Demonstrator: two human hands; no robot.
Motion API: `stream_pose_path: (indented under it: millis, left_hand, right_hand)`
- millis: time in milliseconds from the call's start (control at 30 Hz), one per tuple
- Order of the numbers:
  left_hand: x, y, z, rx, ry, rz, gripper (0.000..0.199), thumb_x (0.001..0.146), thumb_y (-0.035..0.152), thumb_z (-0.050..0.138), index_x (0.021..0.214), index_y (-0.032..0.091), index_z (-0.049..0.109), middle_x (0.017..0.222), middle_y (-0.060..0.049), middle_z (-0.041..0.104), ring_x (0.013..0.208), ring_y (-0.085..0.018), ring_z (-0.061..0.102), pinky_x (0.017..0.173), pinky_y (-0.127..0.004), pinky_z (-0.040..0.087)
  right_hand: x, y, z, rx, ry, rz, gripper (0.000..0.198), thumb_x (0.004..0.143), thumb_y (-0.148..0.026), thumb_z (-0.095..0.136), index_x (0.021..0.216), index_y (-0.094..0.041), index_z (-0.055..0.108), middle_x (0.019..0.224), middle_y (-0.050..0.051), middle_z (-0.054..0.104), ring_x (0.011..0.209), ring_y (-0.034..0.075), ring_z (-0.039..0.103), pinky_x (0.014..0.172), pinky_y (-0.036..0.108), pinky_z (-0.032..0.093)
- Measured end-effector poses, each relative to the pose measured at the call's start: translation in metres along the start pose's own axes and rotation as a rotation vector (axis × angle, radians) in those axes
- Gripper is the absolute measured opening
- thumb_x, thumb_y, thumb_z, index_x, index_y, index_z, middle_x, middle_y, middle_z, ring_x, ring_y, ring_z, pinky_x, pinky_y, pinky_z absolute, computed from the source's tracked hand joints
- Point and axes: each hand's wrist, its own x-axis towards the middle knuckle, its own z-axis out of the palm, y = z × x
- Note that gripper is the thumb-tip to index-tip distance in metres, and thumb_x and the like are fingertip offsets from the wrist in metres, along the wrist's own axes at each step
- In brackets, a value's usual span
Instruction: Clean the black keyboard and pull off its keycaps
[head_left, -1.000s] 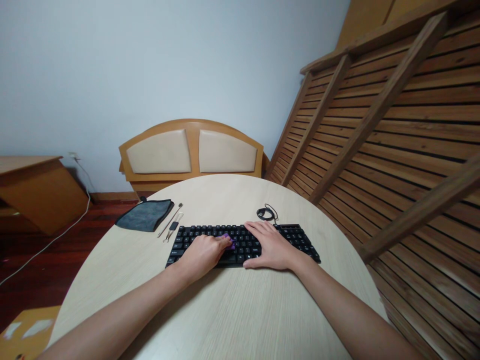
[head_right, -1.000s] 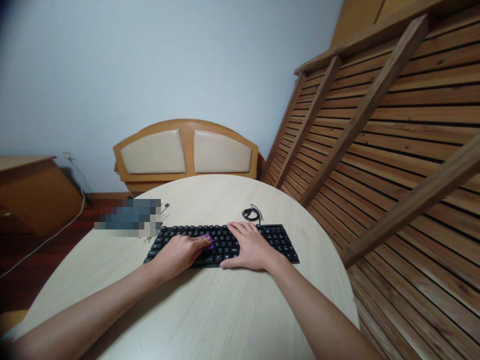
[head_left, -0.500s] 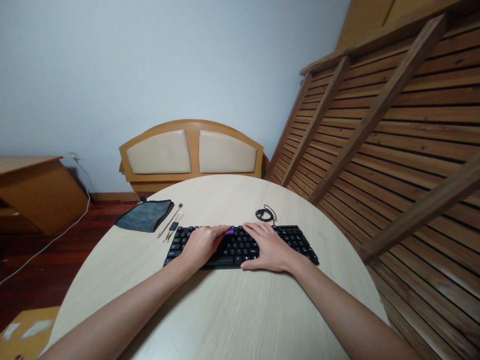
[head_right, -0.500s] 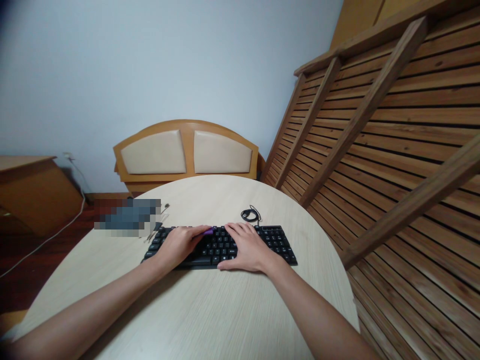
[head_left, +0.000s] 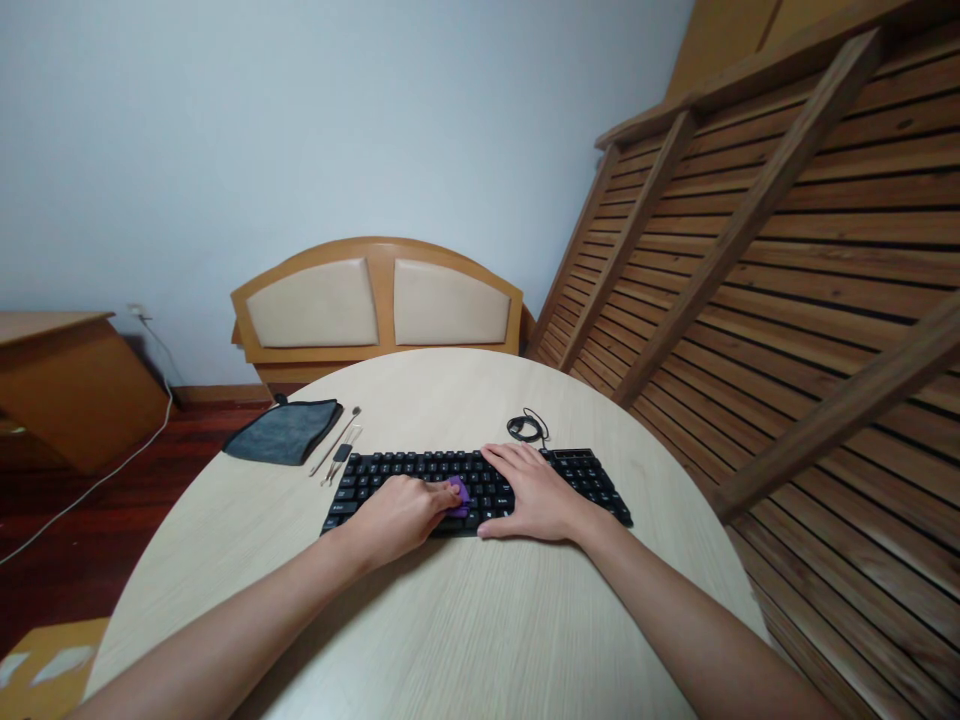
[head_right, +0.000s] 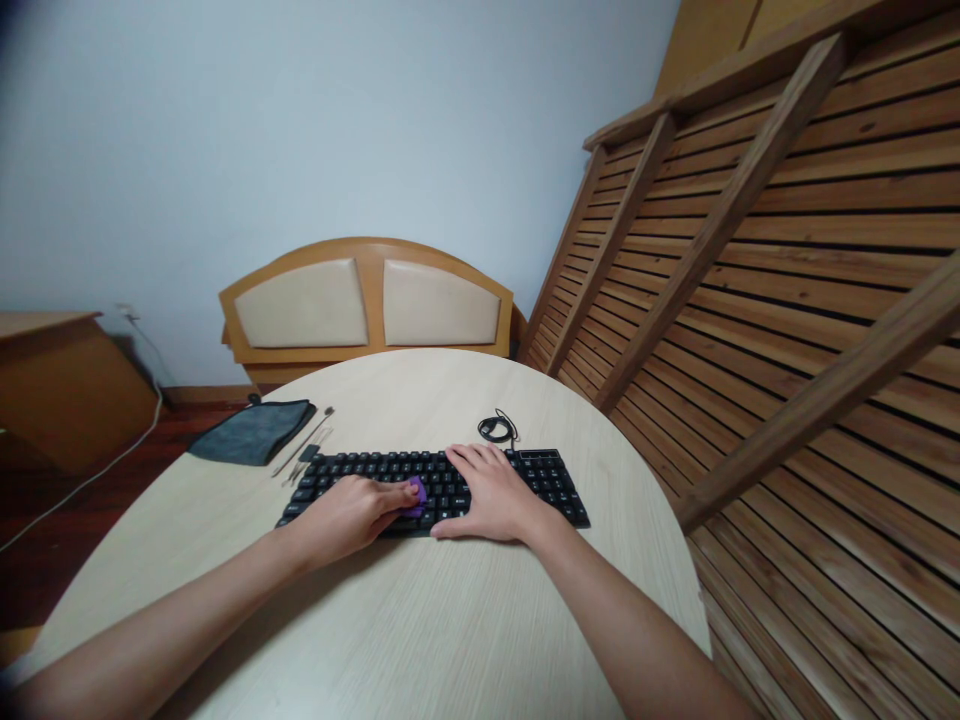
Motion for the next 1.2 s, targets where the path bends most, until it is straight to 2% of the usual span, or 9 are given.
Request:
stream_pose_path:
  millis: [200,467,533,633,700,767,900,1033,1200]
  left_hand:
    - [-0.004,0.001,-0.01,-0.013,-0.041,0.099,0.031,0.095,0.014,0.046,0.115,0.02,0.069,0.107,-0.009,0.074,0.087,-0.02,0.073,0.075,-0.03,0.057]
    - [-0.008,-0.001,-0.017,-0.127,-0.035,0.157,0.036,0.089,0.011,0.051,0.119,0.022,0.068,0.108,-0.006,0.075,0.091,-0.02,0.073,0.079,-0.029,0.058]
    - [-0.007,-0.004,-0.015,-0.133,0.034,0.095,0.037,0.09,0.011,0.049,0.121,0.022,0.066,0.111,-0.006,0.074,0.095,-0.02,0.072,0.082,-0.031,0.058]
    - [-0.001,-0.008,-0.005,-0.087,0.195,-0.101,0.037,0.092,0.012,0.048,0.124,0.02,0.064,0.117,-0.006,0.072,0.1,-0.022,0.071,0.087,-0.036,0.059]
    - [0.006,-0.01,0.003,-0.041,0.253,-0.218,0.036,0.092,0.013,0.048,0.123,0.02,0.065,0.119,-0.007,0.071,0.102,-0.024,0.071,0.088,-0.039,0.059]
    - [0.012,-0.01,0.011,-0.017,0.24,-0.266,0.036,0.092,0.012,0.049,0.122,0.021,0.066,0.119,-0.006,0.071,0.103,-0.025,0.071,0.088,-0.04,0.059]
    - [0.019,-0.007,0.018,-0.026,0.152,-0.248,0.035,0.091,0.011,0.051,0.12,0.02,0.068,0.125,-0.007,0.068,0.106,-0.026,0.069,0.091,-0.042,0.058]
    - [0.015,-0.005,0.016,-0.028,0.115,-0.181,0.038,0.089,0.008,0.052,0.121,0.02,0.068,0.125,-0.008,0.067,0.106,-0.028,0.069,0.091,-0.045,0.058]
    - [0.008,-0.001,0.011,-0.014,0.075,-0.087,0.037,0.089,0.007,0.051,0.12,0.019,0.068,0.12,-0.01,0.07,0.104,-0.025,0.07,0.09,-0.041,0.059]
  right_hand:
    - [0.0,0.0,0.0,0.024,-0.008,0.005,0.116,0.062,-0.085,0.061,0.153,-0.018,0.031,0.157,0.014,0.032,0.143,0.036,0.026,0.12,0.055,0.012]
    - [-0.005,0.003,-0.011,0.041,-0.082,0.009,0.117,0.064,-0.083,0.062,0.155,-0.02,0.024,0.161,0.013,0.023,0.148,0.036,0.015,0.12,0.057,0.003]
    - [-0.007,0.007,-0.013,0.034,-0.094,0.014,0.117,0.063,-0.082,0.063,0.155,-0.021,0.024,0.161,0.013,0.021,0.148,0.037,0.014,0.12,0.058,0.002]
    - [-0.008,0.009,-0.013,0.039,-0.101,0.014,0.115,0.064,-0.08,0.064,0.155,-0.021,0.025,0.16,0.013,0.023,0.147,0.037,0.017,0.12,0.057,0.005]
    - [-0.008,0.009,-0.012,0.045,-0.088,0.008,0.115,0.064,-0.08,0.065,0.154,-0.02,0.026,0.159,0.013,0.026,0.147,0.036,0.019,0.12,0.056,0.007]
    - [-0.007,0.007,-0.012,0.046,-0.08,0.009,0.114,0.065,-0.08,0.065,0.154,-0.019,0.027,0.159,0.014,0.028,0.146,0.036,0.021,0.12,0.056,0.007]
    - [-0.006,0.005,-0.012,0.041,-0.081,0.021,0.115,0.064,-0.081,0.063,0.153,-0.017,0.029,0.159,0.014,0.027,0.146,0.035,0.021,0.12,0.055,0.008]
    - [-0.006,0.005,-0.012,0.06,-0.071,0.019,0.113,0.064,-0.079,0.065,0.153,-0.02,0.03,0.159,0.013,0.028,0.146,0.035,0.023,0.12,0.055,0.009]
    - [-0.007,0.006,-0.011,0.057,-0.073,0.022,0.112,0.065,-0.08,0.064,0.153,-0.02,0.029,0.159,0.013,0.026,0.146,0.034,0.021,0.12,0.055,0.008]
